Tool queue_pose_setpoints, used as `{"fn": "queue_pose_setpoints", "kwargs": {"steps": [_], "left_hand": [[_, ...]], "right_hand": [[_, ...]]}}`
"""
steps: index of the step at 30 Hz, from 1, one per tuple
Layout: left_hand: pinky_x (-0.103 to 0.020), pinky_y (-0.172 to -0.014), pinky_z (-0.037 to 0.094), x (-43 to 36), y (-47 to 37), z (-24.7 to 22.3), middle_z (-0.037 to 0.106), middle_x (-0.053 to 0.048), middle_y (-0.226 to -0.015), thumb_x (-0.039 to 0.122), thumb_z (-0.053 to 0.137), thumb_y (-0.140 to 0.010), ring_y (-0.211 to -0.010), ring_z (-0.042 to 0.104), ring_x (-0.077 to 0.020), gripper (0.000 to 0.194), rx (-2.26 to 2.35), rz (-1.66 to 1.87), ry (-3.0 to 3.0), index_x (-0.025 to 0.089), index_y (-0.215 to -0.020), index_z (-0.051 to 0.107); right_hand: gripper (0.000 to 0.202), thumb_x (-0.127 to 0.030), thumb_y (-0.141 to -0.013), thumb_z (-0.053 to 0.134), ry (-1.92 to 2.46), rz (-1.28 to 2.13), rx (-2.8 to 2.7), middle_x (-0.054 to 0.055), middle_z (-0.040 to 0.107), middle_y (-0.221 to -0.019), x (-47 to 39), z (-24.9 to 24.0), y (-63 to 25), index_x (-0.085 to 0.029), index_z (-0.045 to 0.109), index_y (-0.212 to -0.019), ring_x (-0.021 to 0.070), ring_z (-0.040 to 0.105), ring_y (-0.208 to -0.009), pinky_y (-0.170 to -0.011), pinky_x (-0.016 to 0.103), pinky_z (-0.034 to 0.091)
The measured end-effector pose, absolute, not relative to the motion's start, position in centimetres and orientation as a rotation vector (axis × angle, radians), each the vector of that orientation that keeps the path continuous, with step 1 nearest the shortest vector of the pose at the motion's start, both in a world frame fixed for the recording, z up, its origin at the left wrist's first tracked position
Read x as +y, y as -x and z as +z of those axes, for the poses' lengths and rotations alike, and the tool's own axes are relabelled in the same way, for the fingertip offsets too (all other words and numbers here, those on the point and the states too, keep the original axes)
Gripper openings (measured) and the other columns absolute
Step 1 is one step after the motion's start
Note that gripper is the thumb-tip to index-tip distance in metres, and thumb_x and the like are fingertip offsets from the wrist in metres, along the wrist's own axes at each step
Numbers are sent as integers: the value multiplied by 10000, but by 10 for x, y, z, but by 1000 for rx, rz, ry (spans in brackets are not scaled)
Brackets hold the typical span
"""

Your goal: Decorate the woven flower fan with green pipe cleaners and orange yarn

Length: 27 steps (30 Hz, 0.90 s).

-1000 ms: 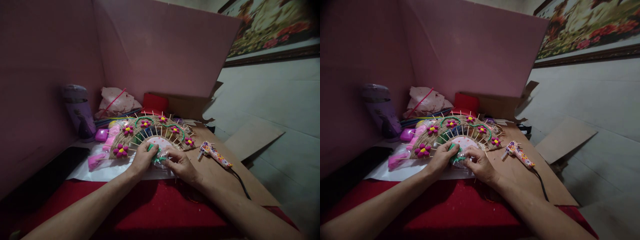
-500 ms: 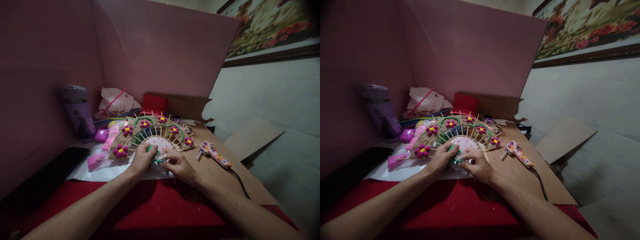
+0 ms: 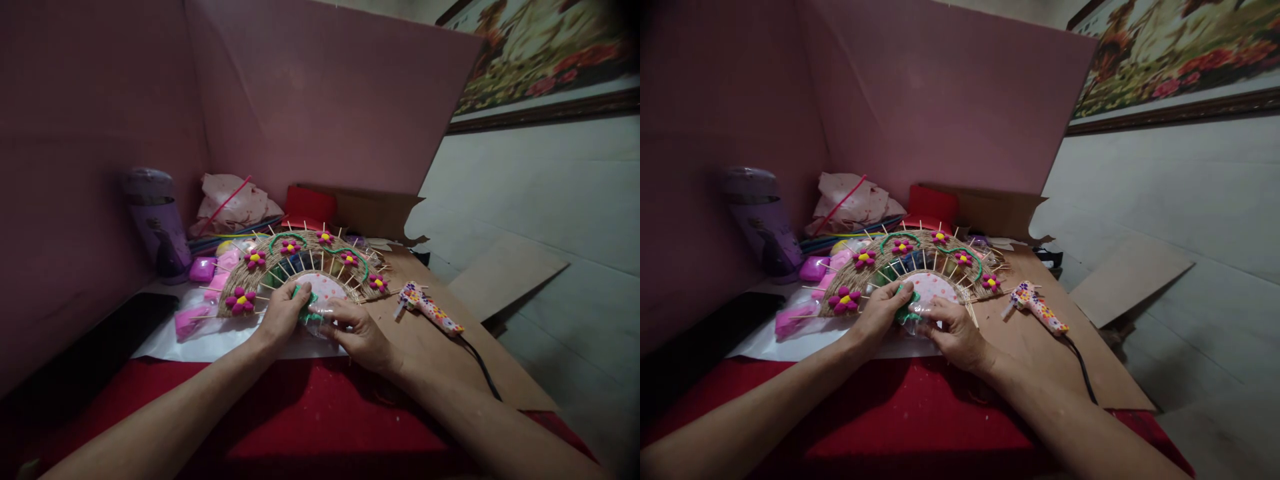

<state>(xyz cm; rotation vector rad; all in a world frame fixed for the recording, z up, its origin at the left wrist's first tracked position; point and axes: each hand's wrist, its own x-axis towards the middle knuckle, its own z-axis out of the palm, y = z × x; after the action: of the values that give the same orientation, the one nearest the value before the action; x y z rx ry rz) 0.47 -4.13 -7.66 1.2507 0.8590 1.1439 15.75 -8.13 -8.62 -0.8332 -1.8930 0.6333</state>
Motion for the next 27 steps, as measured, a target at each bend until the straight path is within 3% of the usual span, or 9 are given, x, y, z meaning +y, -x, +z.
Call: {"fn": "queue_pose_setpoints", "kwargs": {"steps": [6,14,21,27], "left_hand": [[-189,-360,243,-42,-6,-78,433,71,-454,519,627,-684,-359,332,-53,389,908,1117,-1281,175,-611,462],[-188,-378,260,-42,-7,-79,434,64,-475,520,633,-665,-397,352,-60,397,901,1136,-1281,175,-589,452],[-187,-374,252,-44,-7,-75,429,67,-471,526,632,-671,-386,334,-52,401,883,1140,-1271,173,-596,456],[-190,-363,243,-43,-6,-77,419,71,-457,519,627,-677,-367,327,-53,392,907,1146,-1263,178,-596,452]], "right_hand": [[218,-353,-805,627,844,680,-1881,18,581,-716,-77,-89,-159,-217,732,-940,140,528,-685,-650,276,441],[194,-341,-798,638,823,668,-1860,27,622,-734,-78,-87,-159,-230,734,-925,147,566,-701,-671,292,459],[164,-256,-795,647,828,541,-1866,40,674,-803,-82,-86,-158,-222,726,-934,159,600,-759,-726,300,480],[247,-156,-791,627,837,624,-1884,48,706,-920,-81,-90,-158,-228,700,-1016,166,628,-837,-795,305,481]]}}
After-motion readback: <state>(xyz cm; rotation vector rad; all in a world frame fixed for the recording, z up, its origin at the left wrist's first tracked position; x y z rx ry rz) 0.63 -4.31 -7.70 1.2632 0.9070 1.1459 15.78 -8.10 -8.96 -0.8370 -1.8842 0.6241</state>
